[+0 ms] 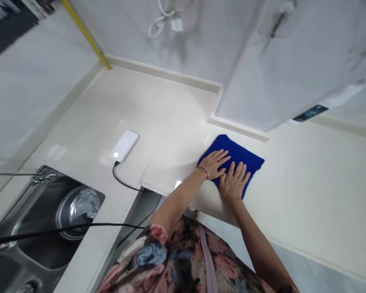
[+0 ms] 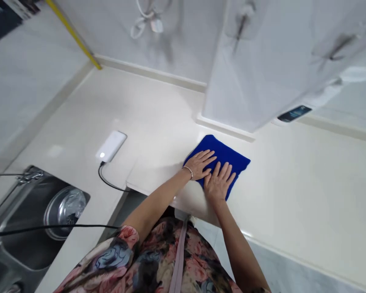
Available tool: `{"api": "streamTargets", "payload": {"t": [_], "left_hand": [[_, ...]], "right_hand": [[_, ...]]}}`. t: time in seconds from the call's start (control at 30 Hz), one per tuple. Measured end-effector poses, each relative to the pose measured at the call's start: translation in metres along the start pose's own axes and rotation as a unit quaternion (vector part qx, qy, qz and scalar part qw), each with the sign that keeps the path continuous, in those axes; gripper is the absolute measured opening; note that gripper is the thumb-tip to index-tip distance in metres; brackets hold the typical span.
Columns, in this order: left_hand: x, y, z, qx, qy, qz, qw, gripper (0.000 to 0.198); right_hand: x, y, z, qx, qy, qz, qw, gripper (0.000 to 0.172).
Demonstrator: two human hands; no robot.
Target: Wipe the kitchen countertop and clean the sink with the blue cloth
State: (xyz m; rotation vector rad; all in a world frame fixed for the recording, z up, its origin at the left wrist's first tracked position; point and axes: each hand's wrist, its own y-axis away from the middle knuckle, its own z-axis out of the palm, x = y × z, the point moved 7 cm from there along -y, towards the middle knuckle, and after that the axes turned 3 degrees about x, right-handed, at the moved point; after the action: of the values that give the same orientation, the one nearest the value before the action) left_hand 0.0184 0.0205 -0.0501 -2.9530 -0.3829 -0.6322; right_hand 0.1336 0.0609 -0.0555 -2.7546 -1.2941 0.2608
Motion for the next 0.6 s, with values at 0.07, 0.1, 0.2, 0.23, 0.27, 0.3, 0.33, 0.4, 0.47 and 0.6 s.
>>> {"api": "streamTargets", "payload": {"t": [0.07, 0.1, 0.2, 0.23, 0.27, 0.3, 0.33, 0.4, 0.47, 0.6], "left_hand": [[-0.054, 0.022, -0.027, 0.023, -0.004, -0.046, 0.999, 0.065], [-0.081, 0.032, -0.039, 0.032, -0.008, -0.07, 0.997, 0.066], [-0.152, 0.057, -0.073, 0.061, -0.02, -0.134, 0.989, 0.065], [-0.173, 0.061, -0.083, 0.072, -0.025, -0.151, 0.986, 0.065], [-0.192, 0.064, -0.092, 0.083, -0.029, -0.164, 0.982, 0.064], [-0.209, 0.064, -0.1, 0.093, -0.034, -0.174, 0.98, 0.064], [-0.225, 0.062, -0.107, 0.103, -0.039, -0.18, 0.978, 0.064], [-0.251, 0.053, -0.12, 0.12, -0.044, -0.18, 0.975, 0.064], [-0.274, 0.039, -0.129, 0.13, -0.042, -0.173, 0.975, 0.063], [-0.314, 0.001, -0.143, 0.133, -0.023, -0.144, 0.98, 0.062]], "right_hand": [[-0.056, -0.029, 0.01, -0.013, -0.011, -0.043, 0.999, 0.071], [-0.084, -0.043, 0.015, -0.02, -0.015, -0.064, 0.998, 0.071], [-0.161, -0.083, 0.029, -0.043, -0.022, -0.122, 0.991, 0.07], [-0.182, -0.096, 0.032, -0.049, -0.023, -0.138, 0.989, 0.07], [-0.201, -0.11, 0.035, -0.053, -0.024, -0.149, 0.987, 0.07], [-0.215, -0.124, 0.038, -0.054, -0.025, -0.158, 0.986, 0.07], [-0.227, -0.137, 0.041, -0.054, -0.026, -0.167, 0.984, 0.07], [-0.239, -0.163, 0.046, -0.053, -0.031, -0.188, 0.98, 0.068], [-0.243, -0.186, 0.052, -0.054, -0.039, -0.221, 0.973, 0.066], [-0.239, -0.219, 0.061, -0.041, -0.053, -0.257, 0.964, 0.062]]}}
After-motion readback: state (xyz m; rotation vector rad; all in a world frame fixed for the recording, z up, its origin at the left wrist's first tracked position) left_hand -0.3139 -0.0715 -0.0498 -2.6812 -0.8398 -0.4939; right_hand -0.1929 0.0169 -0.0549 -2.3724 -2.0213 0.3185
